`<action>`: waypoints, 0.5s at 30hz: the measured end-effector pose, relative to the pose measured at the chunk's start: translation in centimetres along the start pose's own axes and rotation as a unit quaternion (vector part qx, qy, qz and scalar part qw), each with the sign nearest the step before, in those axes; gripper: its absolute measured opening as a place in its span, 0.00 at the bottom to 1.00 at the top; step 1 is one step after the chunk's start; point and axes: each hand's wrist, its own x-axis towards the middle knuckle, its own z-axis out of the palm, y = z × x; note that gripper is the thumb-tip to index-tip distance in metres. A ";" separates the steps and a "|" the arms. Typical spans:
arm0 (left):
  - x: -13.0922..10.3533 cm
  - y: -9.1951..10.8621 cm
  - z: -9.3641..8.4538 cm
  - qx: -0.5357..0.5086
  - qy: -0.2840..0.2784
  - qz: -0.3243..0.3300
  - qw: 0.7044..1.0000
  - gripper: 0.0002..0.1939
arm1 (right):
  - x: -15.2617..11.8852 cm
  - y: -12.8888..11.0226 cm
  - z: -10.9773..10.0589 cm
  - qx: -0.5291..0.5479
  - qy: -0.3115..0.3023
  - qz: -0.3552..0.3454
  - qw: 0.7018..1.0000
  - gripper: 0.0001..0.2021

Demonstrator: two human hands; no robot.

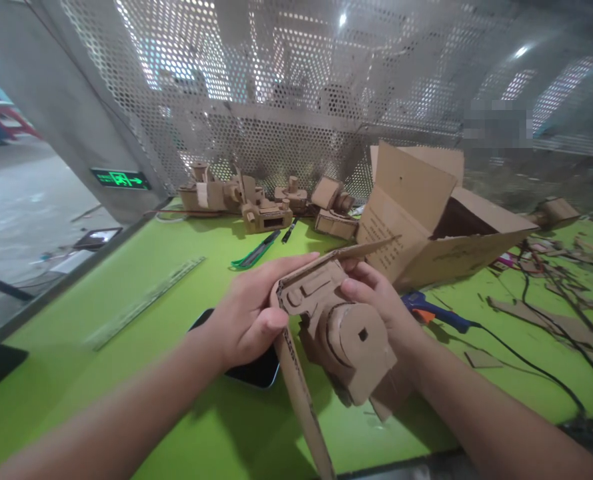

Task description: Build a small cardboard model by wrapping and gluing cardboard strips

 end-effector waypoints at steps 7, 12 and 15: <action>0.4 0.2 0.1 -0.028 0.005 0.017 0.999 0.47 | 0.1 0.2 0.0 0.016 -0.008 0.012 1.000 0.23; 0.4 -0.5 0.2 -0.124 -0.045 0.014 0.991 0.49 | 0.0 -0.2 -0.2 0.010 -0.007 0.016 1.000 0.25; 0.3 -0.7 0.2 -0.146 -0.065 0.006 0.987 0.47 | -0.1 -0.4 -0.2 -0.008 -0.004 0.028 1.000 0.24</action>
